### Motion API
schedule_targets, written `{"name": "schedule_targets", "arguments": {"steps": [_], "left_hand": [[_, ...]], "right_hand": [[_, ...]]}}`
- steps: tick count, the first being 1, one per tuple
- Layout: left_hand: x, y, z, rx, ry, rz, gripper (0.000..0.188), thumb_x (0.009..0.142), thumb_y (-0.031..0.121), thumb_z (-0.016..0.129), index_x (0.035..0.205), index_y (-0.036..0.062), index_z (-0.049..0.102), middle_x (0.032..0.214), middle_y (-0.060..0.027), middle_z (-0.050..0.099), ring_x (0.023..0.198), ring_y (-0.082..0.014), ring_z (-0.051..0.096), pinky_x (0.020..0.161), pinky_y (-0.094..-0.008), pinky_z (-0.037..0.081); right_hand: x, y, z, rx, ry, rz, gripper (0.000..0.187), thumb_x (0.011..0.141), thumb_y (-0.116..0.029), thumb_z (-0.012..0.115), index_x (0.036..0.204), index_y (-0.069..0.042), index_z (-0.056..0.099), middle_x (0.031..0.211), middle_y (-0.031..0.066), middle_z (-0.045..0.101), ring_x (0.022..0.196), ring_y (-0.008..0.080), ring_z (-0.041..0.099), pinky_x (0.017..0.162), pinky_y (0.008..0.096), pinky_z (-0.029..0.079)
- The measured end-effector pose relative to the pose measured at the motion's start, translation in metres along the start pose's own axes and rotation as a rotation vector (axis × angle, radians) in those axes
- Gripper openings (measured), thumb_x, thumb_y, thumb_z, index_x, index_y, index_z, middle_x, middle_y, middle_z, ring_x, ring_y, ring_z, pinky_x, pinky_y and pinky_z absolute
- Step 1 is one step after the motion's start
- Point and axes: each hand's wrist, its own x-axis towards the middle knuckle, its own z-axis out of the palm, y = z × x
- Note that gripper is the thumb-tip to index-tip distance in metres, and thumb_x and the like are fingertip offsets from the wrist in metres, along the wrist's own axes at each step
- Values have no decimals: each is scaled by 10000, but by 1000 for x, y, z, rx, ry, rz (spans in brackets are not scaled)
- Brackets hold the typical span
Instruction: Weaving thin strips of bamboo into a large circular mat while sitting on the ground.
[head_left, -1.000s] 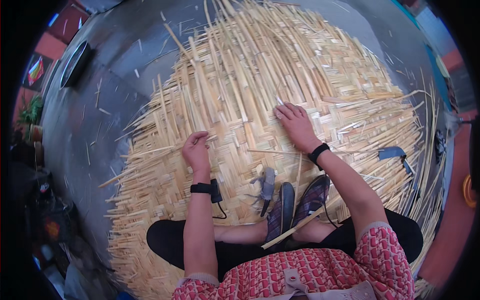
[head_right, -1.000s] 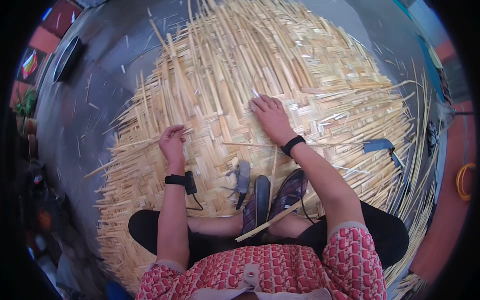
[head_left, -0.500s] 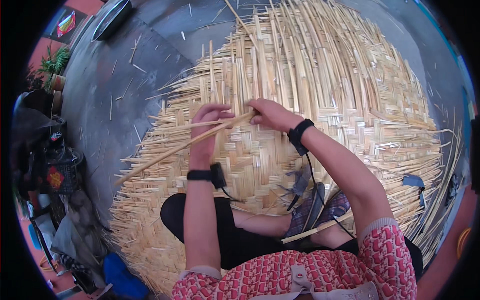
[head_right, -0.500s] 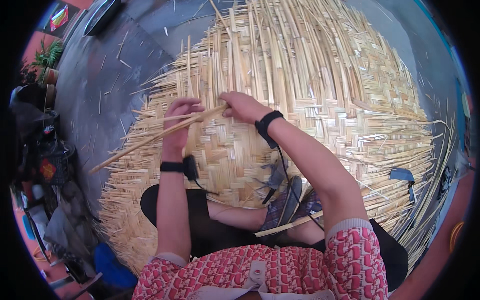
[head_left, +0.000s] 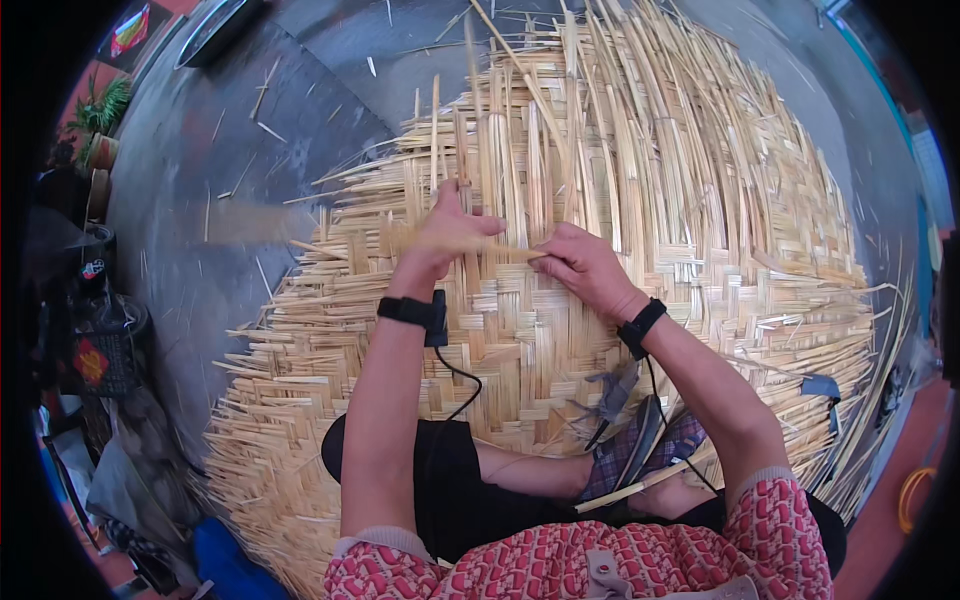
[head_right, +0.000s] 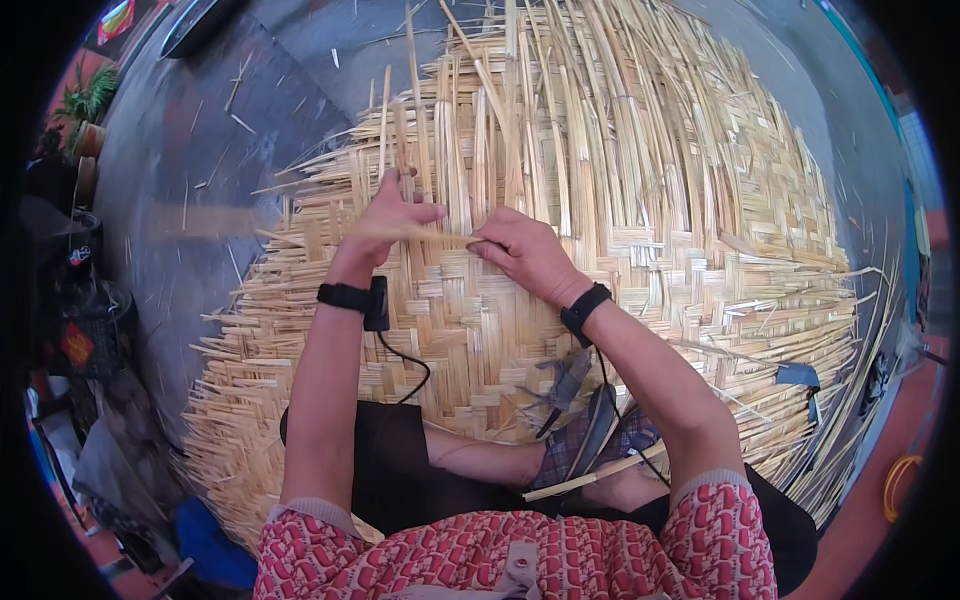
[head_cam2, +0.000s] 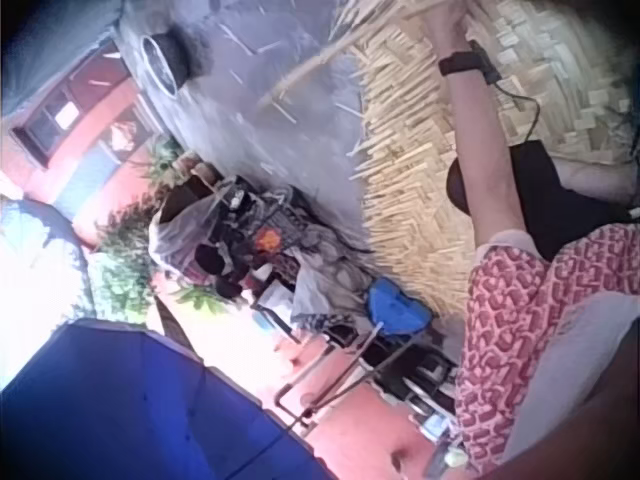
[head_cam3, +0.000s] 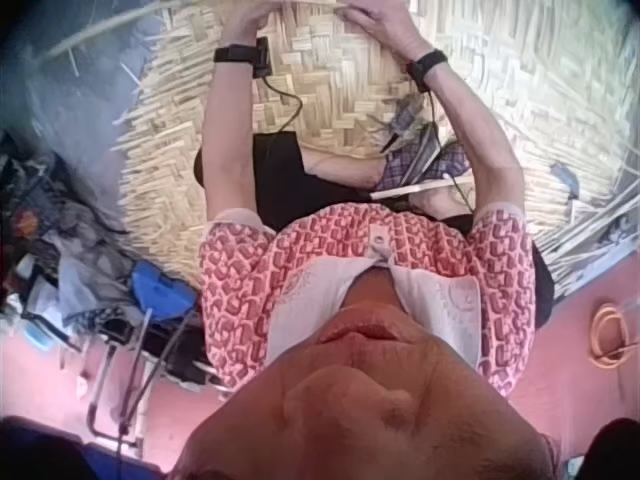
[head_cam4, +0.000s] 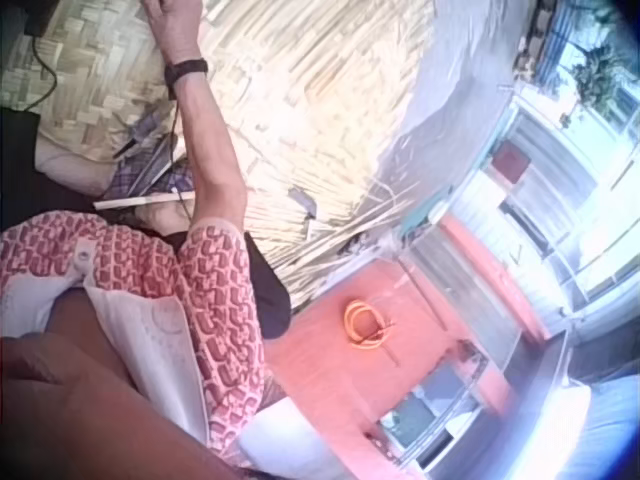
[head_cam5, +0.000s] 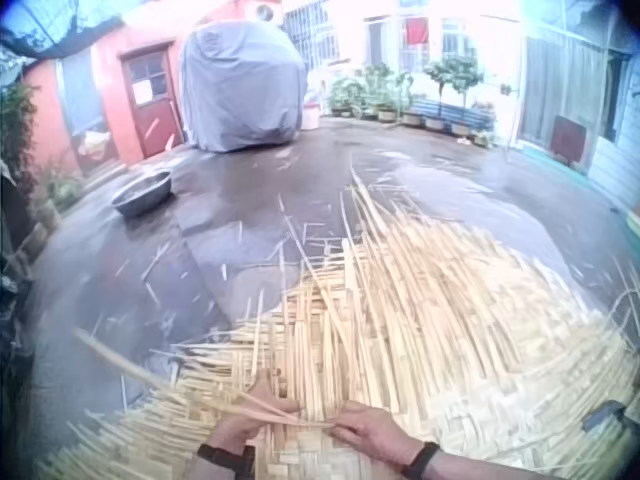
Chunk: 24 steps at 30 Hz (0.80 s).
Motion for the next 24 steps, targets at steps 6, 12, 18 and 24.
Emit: {"name": "schedule_targets", "arguments": {"steps": [6,12,18,24], "left_hand": [[-2,5,11,-208,-109,-6,481,755,9,734,1216,-38,607,1032,-83,682,912,-151,651,848,-263,516],[-16,-9,-1,-329,-317,194,542,798,-15,727,1318,20,579,1098,-20,657,962,-119,631,886,-257,504],[-60,-10,8,-432,302,212,510,832,-5,733,1319,27,585,1034,19,639,860,-81,606,810,-235,509],[-78,-32,3,-455,319,197,406,880,6,656,1284,18,616,1076,-19,648,885,-99,610,792,-231,495]], "right_hand": [[0,2,22,229,288,285,146,861,-187,672,914,-53,642,735,98,572,664,231,577,630,342,468],[11,-4,25,4,237,222,137,848,-175,649,902,-52,625,915,110,664,814,302,643,713,387,498],[23,6,20,-11,-36,254,184,825,-206,685,949,-76,721,847,125,683,825,339,650,742,414,509],[22,16,24,325,36,340,195,822,-123,725,994,-31,735,820,118,713,737,222,672,717,319,519]]}}
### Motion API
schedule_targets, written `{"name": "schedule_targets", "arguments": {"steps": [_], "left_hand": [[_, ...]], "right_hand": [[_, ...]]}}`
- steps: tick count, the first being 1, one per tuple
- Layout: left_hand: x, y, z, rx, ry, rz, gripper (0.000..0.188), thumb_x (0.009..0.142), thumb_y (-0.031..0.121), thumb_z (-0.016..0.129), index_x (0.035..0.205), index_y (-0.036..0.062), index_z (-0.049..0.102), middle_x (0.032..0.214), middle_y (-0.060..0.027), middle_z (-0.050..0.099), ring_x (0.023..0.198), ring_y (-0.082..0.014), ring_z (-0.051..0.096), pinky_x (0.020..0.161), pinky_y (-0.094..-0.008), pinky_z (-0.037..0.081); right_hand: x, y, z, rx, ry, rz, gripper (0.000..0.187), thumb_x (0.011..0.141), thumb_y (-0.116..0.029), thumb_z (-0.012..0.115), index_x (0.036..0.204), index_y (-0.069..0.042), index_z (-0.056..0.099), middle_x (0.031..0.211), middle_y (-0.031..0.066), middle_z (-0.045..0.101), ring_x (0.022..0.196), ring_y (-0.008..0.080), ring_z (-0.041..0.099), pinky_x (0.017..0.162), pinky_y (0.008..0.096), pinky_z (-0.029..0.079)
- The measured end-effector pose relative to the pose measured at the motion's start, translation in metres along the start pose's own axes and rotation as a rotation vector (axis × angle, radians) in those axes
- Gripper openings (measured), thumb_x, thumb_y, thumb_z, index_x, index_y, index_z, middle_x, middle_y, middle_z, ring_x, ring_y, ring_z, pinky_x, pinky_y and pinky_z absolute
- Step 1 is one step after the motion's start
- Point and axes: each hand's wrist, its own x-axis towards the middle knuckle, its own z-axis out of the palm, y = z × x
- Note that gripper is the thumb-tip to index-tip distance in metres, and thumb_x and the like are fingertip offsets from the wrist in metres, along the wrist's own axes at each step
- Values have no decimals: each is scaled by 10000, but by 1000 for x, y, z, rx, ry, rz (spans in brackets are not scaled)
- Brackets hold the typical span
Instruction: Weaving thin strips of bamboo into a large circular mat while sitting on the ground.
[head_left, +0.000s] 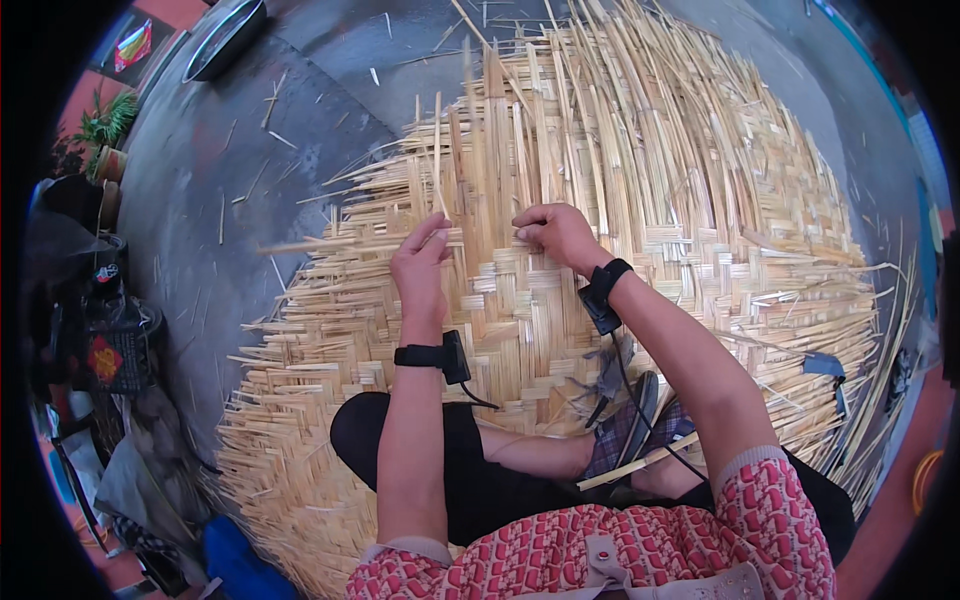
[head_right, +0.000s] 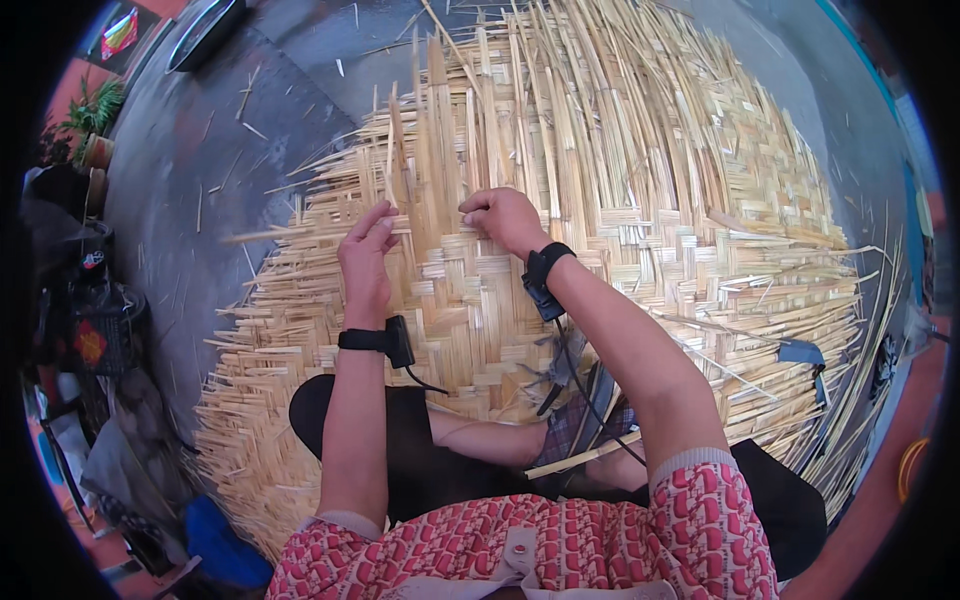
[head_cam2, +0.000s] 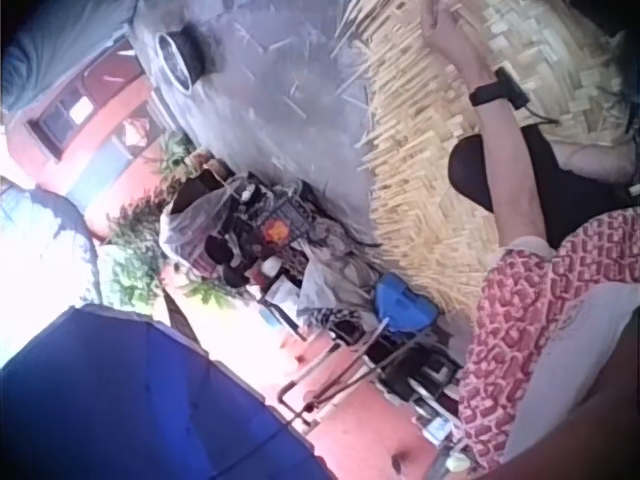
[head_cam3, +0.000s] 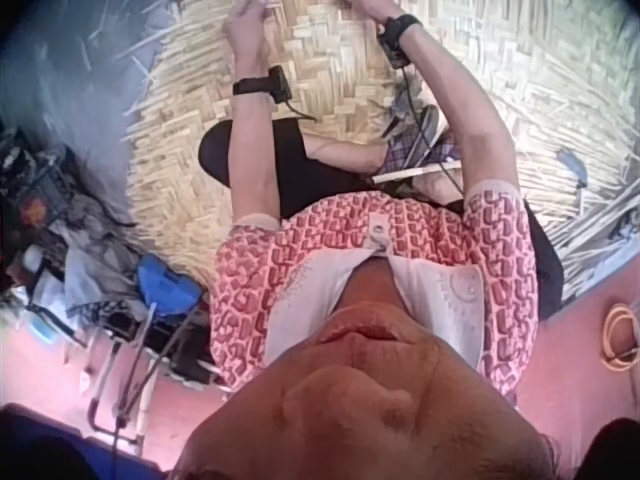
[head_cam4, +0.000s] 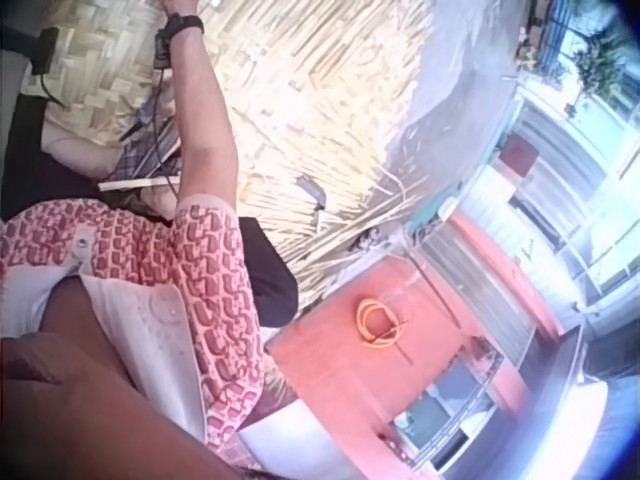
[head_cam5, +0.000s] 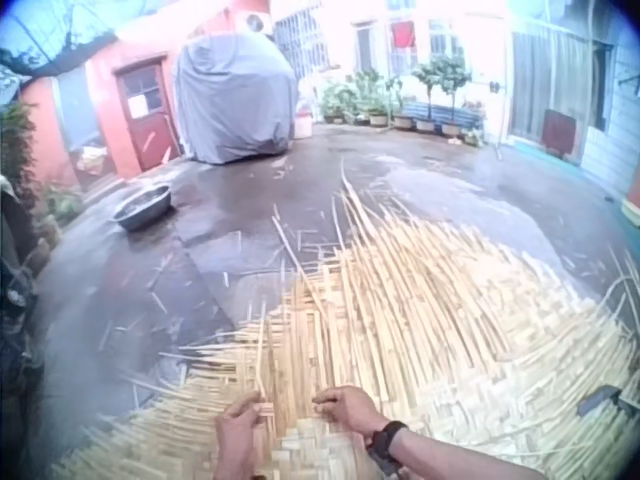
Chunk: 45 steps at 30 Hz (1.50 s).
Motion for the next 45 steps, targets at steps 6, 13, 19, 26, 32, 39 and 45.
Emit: {"name": "schedule_targets", "arguments": {"steps": [6,13,19,26,32,39,45], "left_hand": [[-11,3,-41,-384,231,54,322,883,-49,512,1186,-45,621,1154,-125,636,985,-190,626,867,-304,510],[54,63,-38,223,-320,-244,392,877,15,419,1225,-10,599,978,-103,645,884,-162,634,765,-279,522],[72,59,-35,341,-278,-381,265,844,28,488,1071,7,624,916,-45,623,845,-123,585,695,-273,485],[79,36,-42,527,-411,-262,221,791,1,686,1011,3,656,919,-62,667,841,-137,636,645,-291,524],[69,1,-66,311,-278,-265,273,795,108,773,1054,72,698,1040,-28,689,916,-135,641,832,-322,500],[43,1,-83,-249,-304,-204,225,891,45,676,1115,57,702,1304,-47,586,1189,-184,575,985,-345,494],[25,-2,-65,197,86,-22,209,893,43,650,1090,55,721,1107,-32,683,894,-147,655,817,-288,534]], "right_hand": [[-2,-37,32,36,287,-247,278,881,-49,630,1154,-20,672,970,79,692,886,165,644,835,294,516],[34,-61,62,-403,-402,-458,151,833,-77,660,980,-46,665,944,148,647,908,330,636,812,411,502],[20,-50,41,-382,-417,-755,148,830,-82,675,978,-88,674,971,93,626,936,304,628,789,389,513],[21,-62,66,-473,-99,-417,172,878,-243,633,956,-99,685,813,141,661,774,358,637,698,436,511],[38,-52,89,-488,116,-239,131,848,-215,603,842,-88,633,761,145,661,771,373,643,704,486,502],[49,-50,95,-685,-65,-351,96,782,-160,641,842,-100,686,802,146,681,813,340,667,710,458,512],[41,-51,70,-147,-106,-216,249,822,-42,595,1056,-49,680,949,169,693,899,328,662,802,390,528]]}}
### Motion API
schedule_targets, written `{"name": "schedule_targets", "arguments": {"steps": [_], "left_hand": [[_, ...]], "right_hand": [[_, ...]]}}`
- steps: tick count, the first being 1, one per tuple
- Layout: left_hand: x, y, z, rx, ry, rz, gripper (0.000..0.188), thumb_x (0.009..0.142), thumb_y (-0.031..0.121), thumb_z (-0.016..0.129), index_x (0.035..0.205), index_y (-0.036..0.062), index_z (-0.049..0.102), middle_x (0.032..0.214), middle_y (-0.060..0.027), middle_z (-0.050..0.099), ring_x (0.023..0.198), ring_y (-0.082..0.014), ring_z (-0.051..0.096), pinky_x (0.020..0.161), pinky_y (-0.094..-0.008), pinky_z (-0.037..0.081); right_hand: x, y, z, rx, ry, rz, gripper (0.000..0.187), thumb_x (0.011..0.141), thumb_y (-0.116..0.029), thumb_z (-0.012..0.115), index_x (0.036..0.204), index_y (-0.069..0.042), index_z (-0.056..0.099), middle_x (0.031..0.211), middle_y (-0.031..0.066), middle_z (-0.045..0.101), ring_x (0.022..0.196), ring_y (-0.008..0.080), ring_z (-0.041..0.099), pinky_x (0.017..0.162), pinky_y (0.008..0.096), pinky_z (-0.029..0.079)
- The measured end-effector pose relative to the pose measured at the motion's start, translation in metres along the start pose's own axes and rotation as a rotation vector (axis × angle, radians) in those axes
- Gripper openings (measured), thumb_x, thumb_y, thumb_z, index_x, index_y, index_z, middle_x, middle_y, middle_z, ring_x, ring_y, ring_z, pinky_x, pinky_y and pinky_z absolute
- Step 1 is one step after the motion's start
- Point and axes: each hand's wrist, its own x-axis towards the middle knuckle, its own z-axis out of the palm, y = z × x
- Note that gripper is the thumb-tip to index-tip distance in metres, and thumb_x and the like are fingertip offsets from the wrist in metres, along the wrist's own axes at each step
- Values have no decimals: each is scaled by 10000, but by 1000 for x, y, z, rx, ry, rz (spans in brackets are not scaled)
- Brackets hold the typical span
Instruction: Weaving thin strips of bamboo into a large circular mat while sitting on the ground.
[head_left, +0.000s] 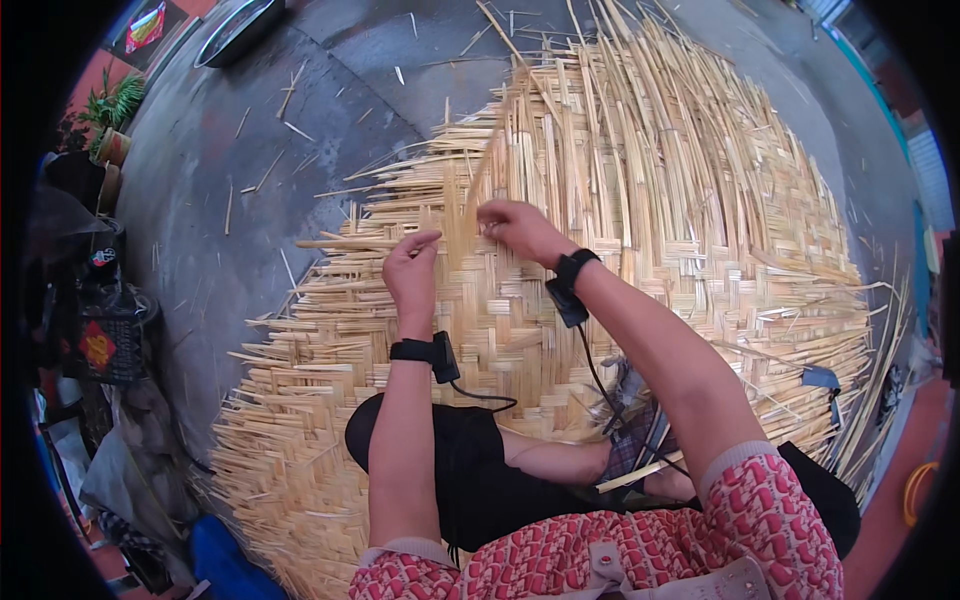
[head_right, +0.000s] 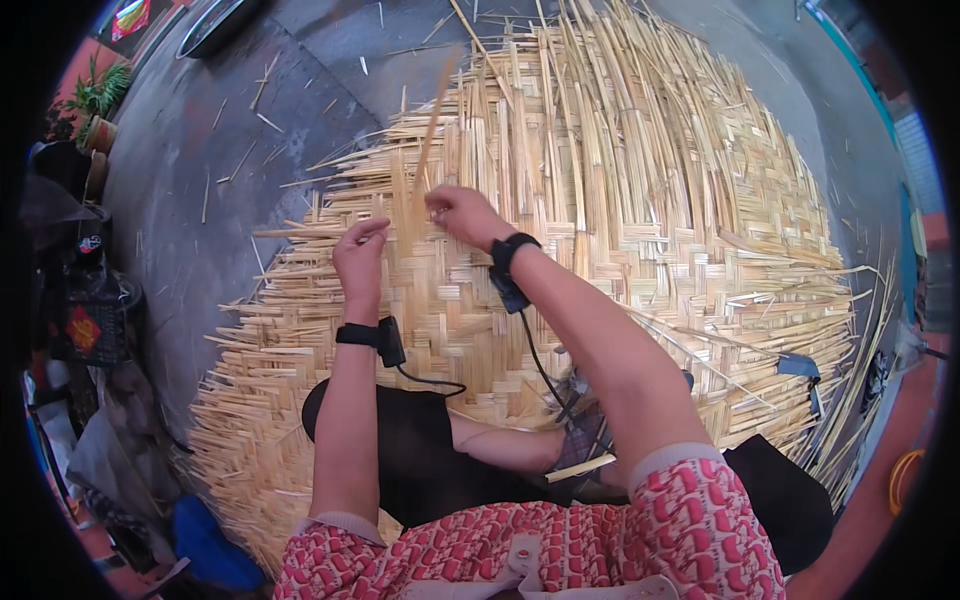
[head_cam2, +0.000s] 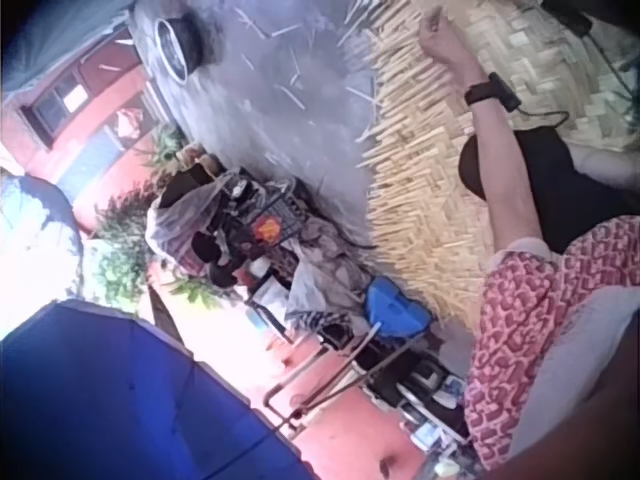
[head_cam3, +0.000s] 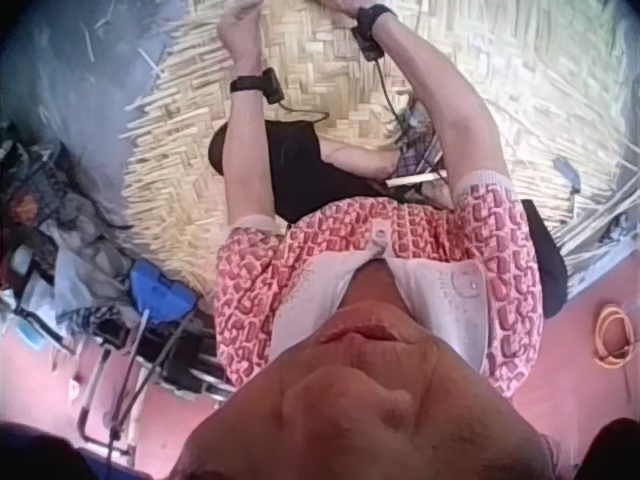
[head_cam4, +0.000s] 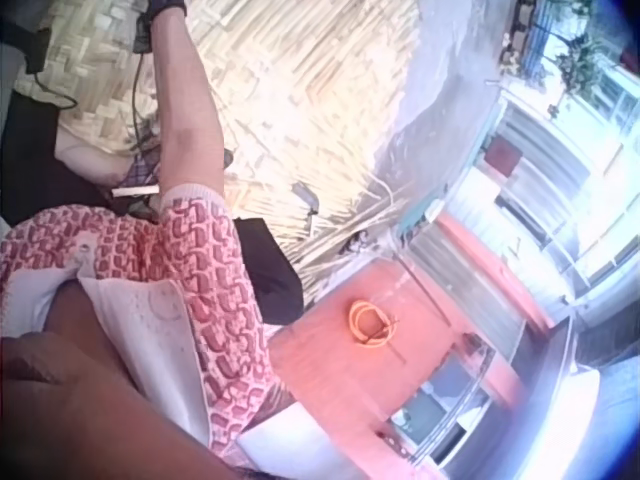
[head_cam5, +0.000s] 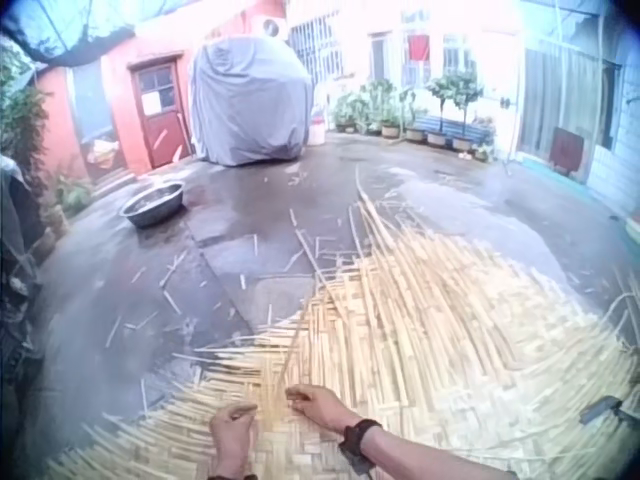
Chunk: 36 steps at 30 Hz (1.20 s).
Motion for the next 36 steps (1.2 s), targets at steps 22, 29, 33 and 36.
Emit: {"name": "schedule_targets", "arguments": {"steps": [22,29,33,36], "left_hand": [[-85,-48,51,1106,-75,394,470,854,2,553,1316,83,561,961,-153,586,930,-335,574,807,-437,483],[-72,-48,35,1258,-264,506,500,858,1,491,1352,77,515,1014,-181,577,955,-356,578,815,-462,496],[-49,-57,26,884,-332,247,658,830,-36,496,1457,148,425,1018,-220,559,974,-401,567,873,-490,483],[-44,-69,23,1023,-419,344,706,815,-43,488,1482,168,395,1046,-248,556,1002,-438,561,894,-489,477]], "right_hand": [[-169,34,-9,-601,124,-347,281,799,-17,566,1075,-20,618,1278,161,542,1232,349,478,1019,449,403],[-181,46,-10,-639,115,-318,273,797,-17,559,1067,-18,604,1251,151,547,1180,341,501,974,437,426],[-186,47,-5,-745,127,-222,273,807,-20,542,1077,-29,581,1277,143,527,1210,329,483,969,445,426],[-189,44,-3,-767,126,-223,303,794,-39,559,1095,-18,570,1269,150,522,1212,324,483,961,443,433]]}}
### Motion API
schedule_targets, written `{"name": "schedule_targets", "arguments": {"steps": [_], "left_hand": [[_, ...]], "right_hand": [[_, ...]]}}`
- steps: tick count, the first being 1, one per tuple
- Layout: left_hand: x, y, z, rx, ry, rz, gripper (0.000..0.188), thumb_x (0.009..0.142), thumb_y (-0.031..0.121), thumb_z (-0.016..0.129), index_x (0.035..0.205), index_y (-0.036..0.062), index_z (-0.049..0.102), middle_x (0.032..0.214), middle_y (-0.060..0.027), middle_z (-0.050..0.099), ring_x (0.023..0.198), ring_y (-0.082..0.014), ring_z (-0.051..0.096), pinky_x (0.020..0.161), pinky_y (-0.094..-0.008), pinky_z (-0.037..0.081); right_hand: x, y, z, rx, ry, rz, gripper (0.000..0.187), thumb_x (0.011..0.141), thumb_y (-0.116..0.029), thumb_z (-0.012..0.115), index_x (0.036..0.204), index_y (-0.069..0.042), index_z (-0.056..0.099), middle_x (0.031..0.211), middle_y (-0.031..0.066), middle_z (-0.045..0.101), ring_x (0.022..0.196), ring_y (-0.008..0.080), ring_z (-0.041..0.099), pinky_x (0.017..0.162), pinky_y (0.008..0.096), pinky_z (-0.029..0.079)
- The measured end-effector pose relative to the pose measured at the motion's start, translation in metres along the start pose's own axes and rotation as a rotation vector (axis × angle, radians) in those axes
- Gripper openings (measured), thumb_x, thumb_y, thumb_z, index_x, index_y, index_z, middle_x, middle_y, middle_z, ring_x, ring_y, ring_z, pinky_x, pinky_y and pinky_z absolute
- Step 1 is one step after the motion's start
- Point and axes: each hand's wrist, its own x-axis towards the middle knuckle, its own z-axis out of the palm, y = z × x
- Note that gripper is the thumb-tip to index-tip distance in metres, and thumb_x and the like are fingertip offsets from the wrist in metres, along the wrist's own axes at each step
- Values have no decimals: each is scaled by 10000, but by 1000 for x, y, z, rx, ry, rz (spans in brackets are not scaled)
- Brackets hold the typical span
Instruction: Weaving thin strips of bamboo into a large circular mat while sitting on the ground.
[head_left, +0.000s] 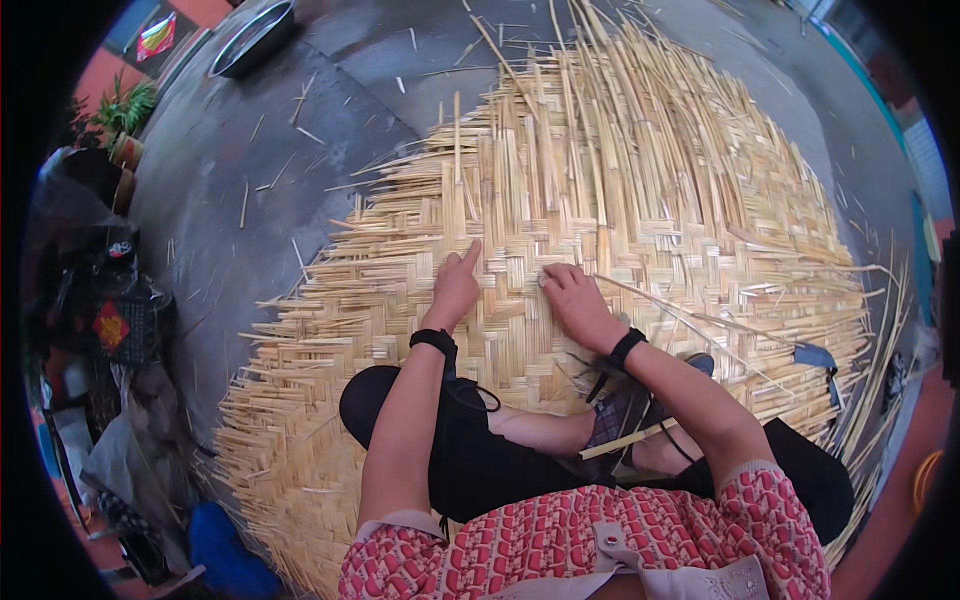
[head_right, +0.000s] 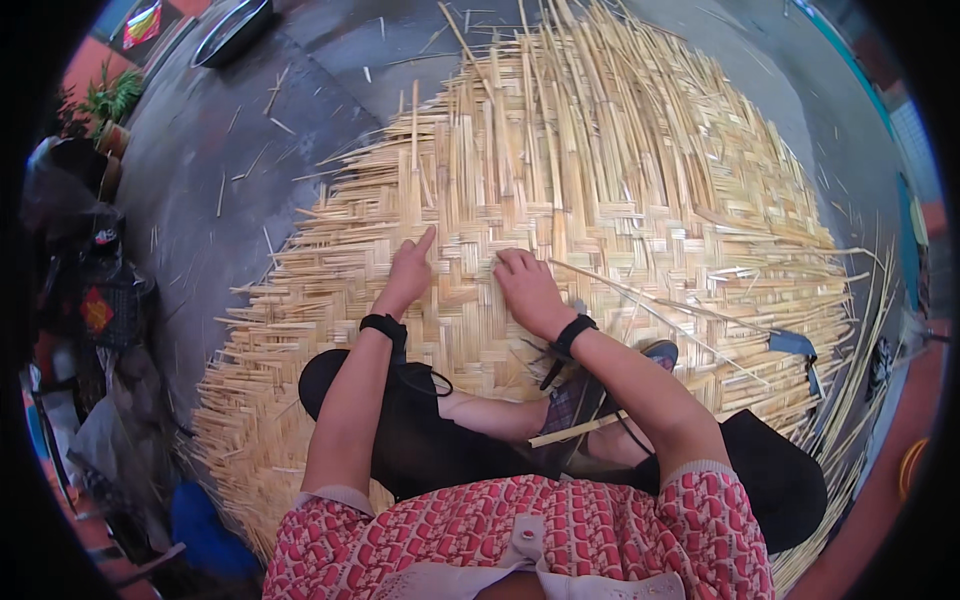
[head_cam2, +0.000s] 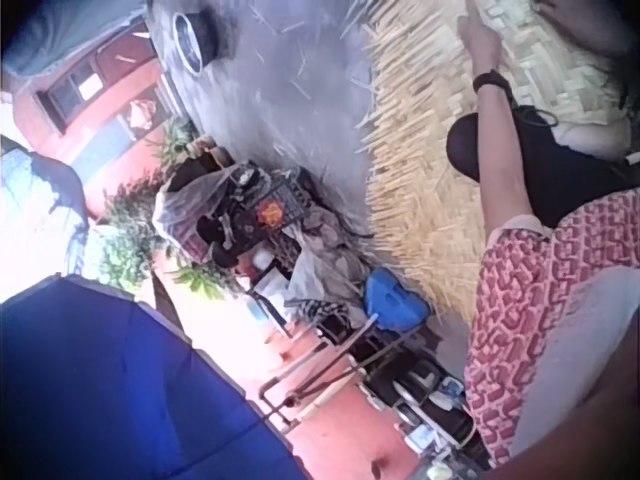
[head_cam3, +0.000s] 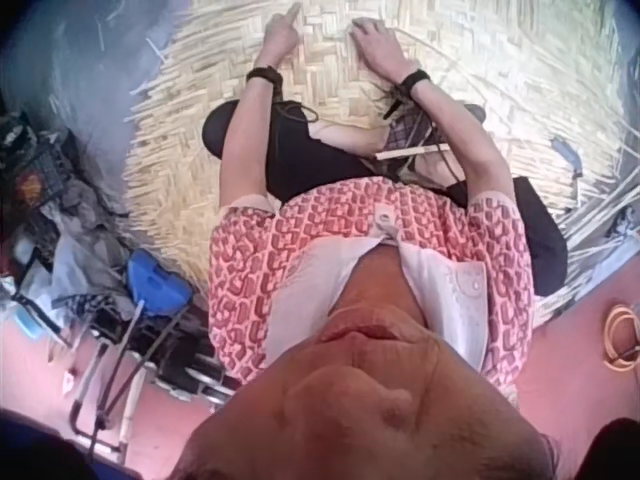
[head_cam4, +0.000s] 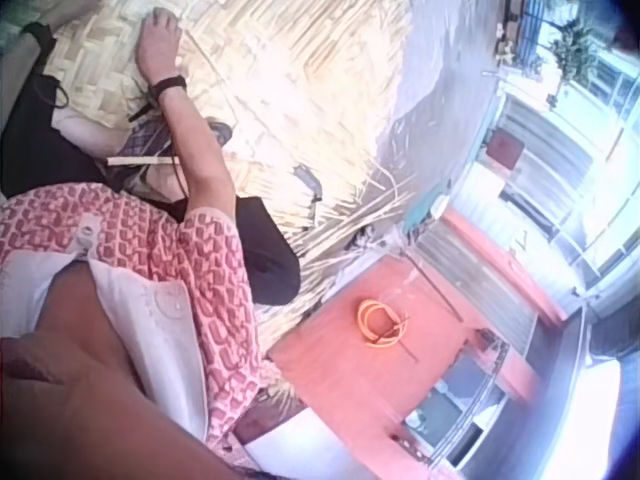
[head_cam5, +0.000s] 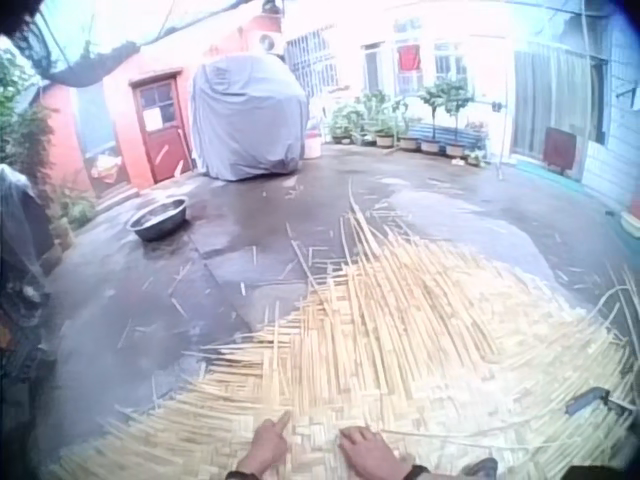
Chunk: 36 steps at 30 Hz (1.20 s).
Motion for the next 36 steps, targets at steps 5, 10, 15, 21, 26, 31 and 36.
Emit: {"name": "schedule_targets", "arguments": {"steps": [5,10,15,21,26,31,36], "left_hand": [[15,-6,-19,46,-63,194,645,785,-54,525,1417,71,481,1011,-228,596,998,-387,570,923,-476,459],[44,-14,-86,489,459,38,211,873,69,548,1035,29,677,1058,-175,645,998,-360,601,908,-500,433],[53,-7,-128,672,194,-81,226,909,258,598,912,61,711,980,-147,675,955,-334,625,879,-567,395],[57,0,-149,579,137,-22,281,846,317,684,758,50,676,808,-153,674,833,-357,634,801,-512,371],[51,-17,-160,526,70,-84,269,833,306,698,732,58,666,797,-147,666,812,-362,620,822,-504,344],[44,-14,-165,694,75,-84,244,788,298,741,837,61,712,898,-127,665,931,-311,614,880,-511,371],[39,34,-115,559,317,158,387,803,194,730,1137,17,650,1129,-196,618,1048,-336,589,931,-495,455]], "right_hand": [[-3,-5,2,-38,-64,-20,311,776,-82,590,1082,-26,592,1288,166,504,1220,320,483,960,428,445],[-13,31,-23,325,-113,-128,249,835,-61,592,1077,-9,623,1219,179,586,1135,350,557,973,418,462],[-19,125,-74,51,255,174,257,823,10,519,1054,-8,632,1150,190,610,1075,374,554,953,435,453],[-28,190,-100,-370,31,252,387,830,-84,587,1203,-164,654,1322,91,537,1237,305,479,987,423,420],[-24,181,-94,-513,23,86,374,863,-139,561,1229,-163,635,1354,70,511,1301,286,441,1027,424,392],[-22,169,-93,-520,-6,87,382,881,-168,537,1254,-153,614,1361,65,505,1323,278,425,1049,427,376],[20,142,-93,-197,195,84,382,831,-33,568,1207,-88,613,1275,129,557,1175,341,519,972,435,447]]}}
